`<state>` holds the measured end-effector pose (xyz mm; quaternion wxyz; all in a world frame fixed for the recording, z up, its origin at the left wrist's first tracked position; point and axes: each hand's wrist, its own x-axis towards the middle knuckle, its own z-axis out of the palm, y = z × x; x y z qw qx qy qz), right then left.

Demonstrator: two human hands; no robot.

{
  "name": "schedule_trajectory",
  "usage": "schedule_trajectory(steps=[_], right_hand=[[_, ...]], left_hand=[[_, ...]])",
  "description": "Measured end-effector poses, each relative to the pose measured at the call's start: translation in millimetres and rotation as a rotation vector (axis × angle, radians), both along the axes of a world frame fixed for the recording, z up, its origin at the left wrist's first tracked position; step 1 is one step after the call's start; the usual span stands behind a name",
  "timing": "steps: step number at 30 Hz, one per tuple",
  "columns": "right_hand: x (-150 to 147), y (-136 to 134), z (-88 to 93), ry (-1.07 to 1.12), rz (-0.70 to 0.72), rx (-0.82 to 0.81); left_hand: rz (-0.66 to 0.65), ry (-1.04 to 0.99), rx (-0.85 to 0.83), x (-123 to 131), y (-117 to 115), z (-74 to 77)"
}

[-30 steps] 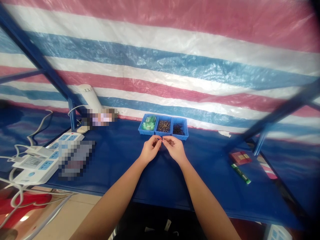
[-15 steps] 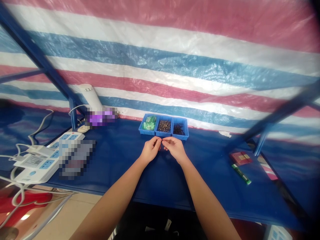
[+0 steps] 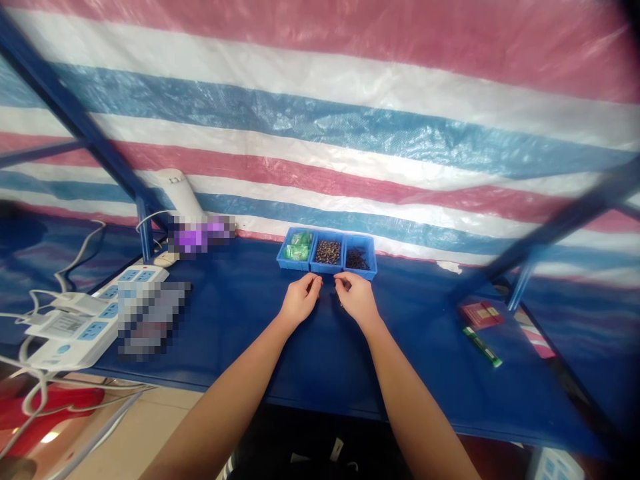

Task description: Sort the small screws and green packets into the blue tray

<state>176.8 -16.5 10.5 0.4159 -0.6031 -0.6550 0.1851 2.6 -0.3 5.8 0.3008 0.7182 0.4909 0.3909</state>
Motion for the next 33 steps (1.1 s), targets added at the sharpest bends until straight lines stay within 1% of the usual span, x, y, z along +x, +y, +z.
schedule_trajectory(steps=[4, 7, 9, 13, 16, 20, 27, 33], right_hand=[[7, 0, 0.8, -0.281, -0.064, -0.108], [7, -1, 0.3, -0.371, -0.024, -0.193], [6, -1, -1.3, -0.376, 0.027, -0.202], [3, -3, -3.4, -0.367, 0.093, -0.151], [2, -5, -1.3, -0.368, 0.129, -0.13], [-1, -7, 3.0, -0.384, 0.173, -0.14], [-5, -8, 3.3, -0.438, 0.155, -0.114], [-6, -8, 3.7, -0.472, 0.163, -0.125]], left_hand=[[-0.007, 0.003, -0.011, 0, 0, -0.8], [-0.01, 0.003, -0.014, 1, 0, -0.9], [-0.011, 0.001, -0.008, 1, 0, -0.5], [-0.017, -0.004, 0.005, 1, -1, 0.6], [-0.016, -0.004, 0.013, 1, -1, 1.0], [-0.017, 0.007, 0.025, 1, -1, 1.7], [-0.018, 0.006, 0.024, 1, -2, 3.2], [-0.02, 0.008, 0.026, 1, -2, 2.4]])
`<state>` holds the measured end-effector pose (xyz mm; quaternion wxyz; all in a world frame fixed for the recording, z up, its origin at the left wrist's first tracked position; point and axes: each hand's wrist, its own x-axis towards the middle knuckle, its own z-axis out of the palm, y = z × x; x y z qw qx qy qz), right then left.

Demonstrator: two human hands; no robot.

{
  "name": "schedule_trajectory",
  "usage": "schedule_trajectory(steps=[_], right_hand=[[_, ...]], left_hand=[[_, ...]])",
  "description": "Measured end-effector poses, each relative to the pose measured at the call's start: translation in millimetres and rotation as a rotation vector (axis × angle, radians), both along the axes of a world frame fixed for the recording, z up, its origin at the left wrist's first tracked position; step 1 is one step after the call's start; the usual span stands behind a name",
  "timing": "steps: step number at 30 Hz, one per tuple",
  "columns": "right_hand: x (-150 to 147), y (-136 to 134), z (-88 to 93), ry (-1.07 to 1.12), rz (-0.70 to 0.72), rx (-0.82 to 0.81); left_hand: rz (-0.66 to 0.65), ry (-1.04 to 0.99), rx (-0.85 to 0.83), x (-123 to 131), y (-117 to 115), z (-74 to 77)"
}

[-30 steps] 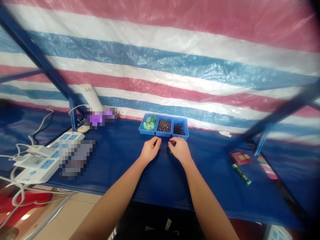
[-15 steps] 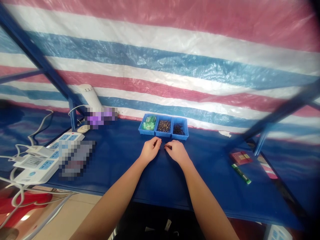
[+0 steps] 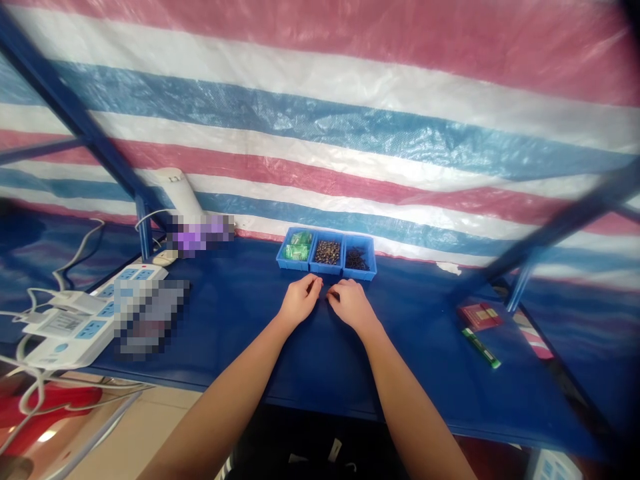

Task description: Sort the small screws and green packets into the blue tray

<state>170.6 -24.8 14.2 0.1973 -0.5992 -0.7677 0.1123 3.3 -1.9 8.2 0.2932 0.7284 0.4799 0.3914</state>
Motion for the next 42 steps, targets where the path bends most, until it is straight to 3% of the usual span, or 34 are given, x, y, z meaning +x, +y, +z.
schedule_trajectory(steps=[10, 14, 18, 21, 33, 42], right_hand=[[-1, -1, 3.6, 0.107, 0.007, 0.093], [-3, 1, 6.9, 0.472, 0.012, 0.102], [-5, 4, 4.6, 0.841, 0.048, -0.051], [-5, 7, 2.0, 0.969, 0.063, -0.115], [-6, 6, 1.3, 0.929, -0.046, -0.002], [-6, 10, -2.4, 1.051, -0.085, -0.084]], left_hand=[[-0.003, 0.002, 0.008, 0, 1, -2.6], [-0.005, -0.029, -0.002, -1, 2, -4.5], [-0.044, -0.085, -0.015, 0, 2, -4.6], [-0.077, -0.11, -0.034, 1, 1, -2.7], [-0.072, -0.118, -0.058, 2, 0, -1.5], [-0.076, -0.163, -0.046, 1, 0, -3.0]])
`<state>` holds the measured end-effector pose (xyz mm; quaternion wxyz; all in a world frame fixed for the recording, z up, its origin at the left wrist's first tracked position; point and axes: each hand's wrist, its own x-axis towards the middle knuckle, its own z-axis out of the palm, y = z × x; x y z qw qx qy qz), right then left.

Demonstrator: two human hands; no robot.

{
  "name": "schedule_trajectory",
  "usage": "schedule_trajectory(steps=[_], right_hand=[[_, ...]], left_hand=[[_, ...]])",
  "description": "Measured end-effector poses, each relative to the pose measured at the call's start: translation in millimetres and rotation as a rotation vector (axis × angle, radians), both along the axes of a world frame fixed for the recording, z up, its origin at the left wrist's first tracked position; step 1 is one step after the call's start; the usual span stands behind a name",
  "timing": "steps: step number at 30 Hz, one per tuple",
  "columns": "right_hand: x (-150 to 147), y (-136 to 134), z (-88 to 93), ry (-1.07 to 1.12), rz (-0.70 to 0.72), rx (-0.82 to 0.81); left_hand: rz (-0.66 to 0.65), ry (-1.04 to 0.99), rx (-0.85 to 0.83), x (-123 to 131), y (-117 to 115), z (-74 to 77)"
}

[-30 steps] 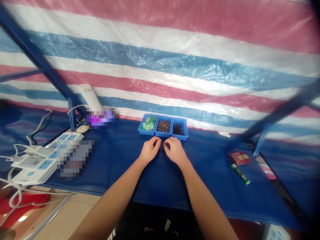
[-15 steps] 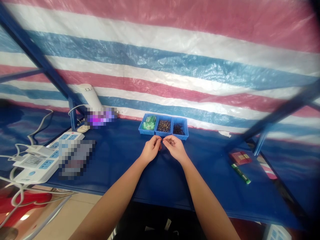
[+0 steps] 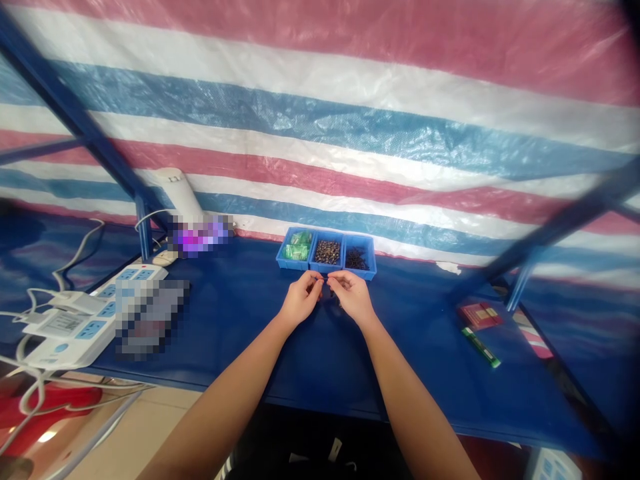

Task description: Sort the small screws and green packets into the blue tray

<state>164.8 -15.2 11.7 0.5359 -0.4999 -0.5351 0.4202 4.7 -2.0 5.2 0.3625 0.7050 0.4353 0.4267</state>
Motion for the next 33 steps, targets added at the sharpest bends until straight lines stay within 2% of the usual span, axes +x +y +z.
schedule_trajectory(steps=[16, 33], right_hand=[[-0.4, -2.5, 0.8, -0.051, -0.005, 0.032], [-1.0, -0.6, -1.7, -0.046, -0.005, 0.043]], left_hand=[[0.029, 0.023, 0.015, -1.0, 0.3, 0.4], [-0.008, -0.013, 0.03, -1.9, -0.7, 1.2]])
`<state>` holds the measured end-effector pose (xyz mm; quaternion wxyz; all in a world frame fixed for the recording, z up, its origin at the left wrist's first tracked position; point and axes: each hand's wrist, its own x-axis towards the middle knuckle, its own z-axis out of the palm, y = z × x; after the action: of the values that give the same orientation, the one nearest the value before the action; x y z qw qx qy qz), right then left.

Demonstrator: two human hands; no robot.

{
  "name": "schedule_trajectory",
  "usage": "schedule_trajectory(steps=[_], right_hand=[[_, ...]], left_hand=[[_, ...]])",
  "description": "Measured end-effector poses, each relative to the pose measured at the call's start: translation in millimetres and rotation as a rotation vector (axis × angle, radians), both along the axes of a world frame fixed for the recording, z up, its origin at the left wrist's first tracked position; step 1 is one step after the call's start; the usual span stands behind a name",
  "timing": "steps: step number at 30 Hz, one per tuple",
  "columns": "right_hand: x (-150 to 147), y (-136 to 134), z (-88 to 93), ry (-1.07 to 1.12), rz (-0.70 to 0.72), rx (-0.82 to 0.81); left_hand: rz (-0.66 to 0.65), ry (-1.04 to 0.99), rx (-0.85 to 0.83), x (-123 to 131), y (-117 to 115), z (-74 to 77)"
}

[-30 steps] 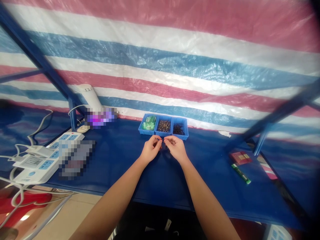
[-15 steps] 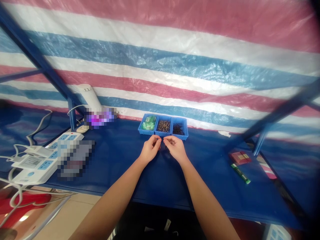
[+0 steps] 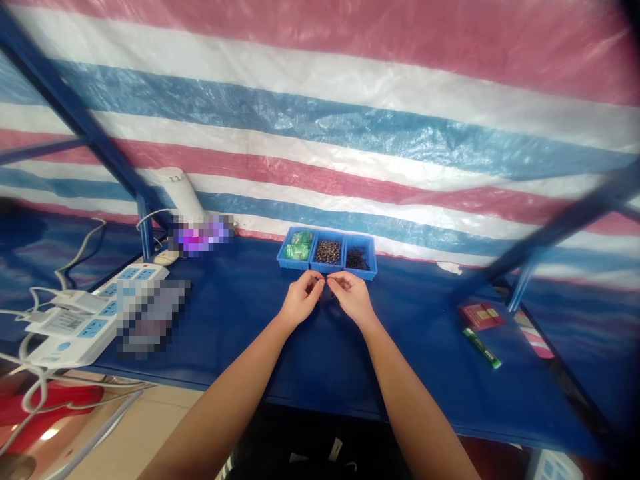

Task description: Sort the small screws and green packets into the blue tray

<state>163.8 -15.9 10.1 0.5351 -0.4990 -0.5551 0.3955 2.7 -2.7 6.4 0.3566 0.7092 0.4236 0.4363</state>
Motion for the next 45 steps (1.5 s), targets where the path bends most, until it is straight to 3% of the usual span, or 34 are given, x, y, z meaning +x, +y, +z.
schedule_trajectory(steps=[13, 20, 29, 36, 45], right_hand=[[-2.0, -1.0, 1.0, -0.007, 0.006, 0.003], [-1.8, -0.8, 0.8, 0.021, 0.009, -0.007], [-3.6, -1.5, 1.1, 0.012, 0.033, -0.011], [-1.4, 0.6, -0.8, 0.074, 0.042, -0.035], [-4.3, -0.1, -1.9, 0.103, 0.058, -0.034]], left_hand=[[0.01, 0.05, 0.021, -0.9, 0.0, -1.5], [-0.023, -0.026, 0.029, 0.2, 0.9, -3.4], [0.041, 0.019, 0.001, 1.2, -0.4, -0.3], [-0.006, -0.049, 0.007, 1.6, -0.7, -1.0], [0.074, -0.007, -0.01, 0.4, 0.2, -1.2]])
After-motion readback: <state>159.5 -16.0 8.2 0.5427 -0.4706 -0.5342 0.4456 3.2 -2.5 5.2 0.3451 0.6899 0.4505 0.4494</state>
